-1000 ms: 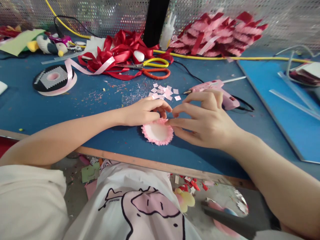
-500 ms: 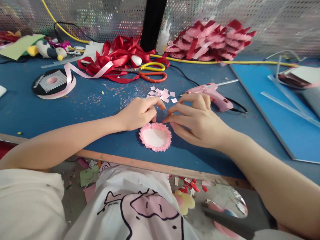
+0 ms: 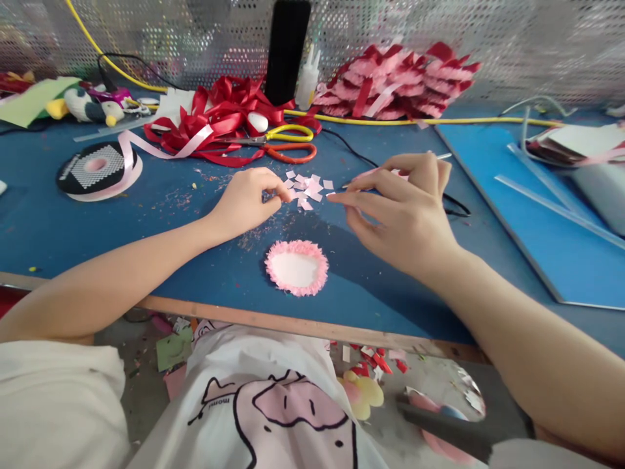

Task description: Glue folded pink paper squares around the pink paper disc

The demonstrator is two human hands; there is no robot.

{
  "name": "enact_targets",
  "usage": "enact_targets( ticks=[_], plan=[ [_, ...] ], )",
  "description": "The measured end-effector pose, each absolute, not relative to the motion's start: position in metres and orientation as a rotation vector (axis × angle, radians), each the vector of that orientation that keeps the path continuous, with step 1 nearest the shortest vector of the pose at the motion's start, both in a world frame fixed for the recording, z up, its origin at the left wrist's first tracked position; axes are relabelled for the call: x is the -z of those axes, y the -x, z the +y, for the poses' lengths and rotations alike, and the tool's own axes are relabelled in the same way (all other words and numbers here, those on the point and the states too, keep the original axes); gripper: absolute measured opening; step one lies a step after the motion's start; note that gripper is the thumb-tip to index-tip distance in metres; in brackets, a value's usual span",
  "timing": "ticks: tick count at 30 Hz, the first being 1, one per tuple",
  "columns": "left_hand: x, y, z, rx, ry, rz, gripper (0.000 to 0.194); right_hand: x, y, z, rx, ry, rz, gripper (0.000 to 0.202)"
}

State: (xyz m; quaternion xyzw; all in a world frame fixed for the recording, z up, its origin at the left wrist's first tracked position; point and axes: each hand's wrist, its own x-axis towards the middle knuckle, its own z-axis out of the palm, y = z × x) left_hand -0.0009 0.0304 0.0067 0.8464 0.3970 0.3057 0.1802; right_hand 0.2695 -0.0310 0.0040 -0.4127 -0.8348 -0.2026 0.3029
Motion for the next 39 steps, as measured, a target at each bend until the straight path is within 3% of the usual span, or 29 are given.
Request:
enact_targets(
  ticks=[12, 20, 26, 31, 39],
  plan=[
    [0.001, -0.001, 0.041, -0.552, -2.687, 1.007, 0.039, -0.003, -0.266, -0.033, 0.547, 1.185, -2.165, 0.031],
    [0.002, 0.000, 0.042, -0.650, -2.637, 0.983, 0.032, -0.004, -0.264, -0.034, 0.528, 1.251, -2.191, 0.037],
    [-0.004, -0.002, 0.030, -0.897, -2.368, 1.004, 0.021, -0.005, -0.265, -0.035, 0.489, 1.248, -2.222, 0.039],
    [-0.012, -0.009, 0.014, -0.857, -2.029, 1.067, 0.015, -0.004, -0.266, -0.033, 0.507, 1.187, -2.233, 0.039],
    [-0.008, -0.014, 0.004, -0.925, -1.715, 0.871, 0.018, 0.003, -0.253, -0.038, 0.235, 1.116, -2.157, 0.023]
  ],
)
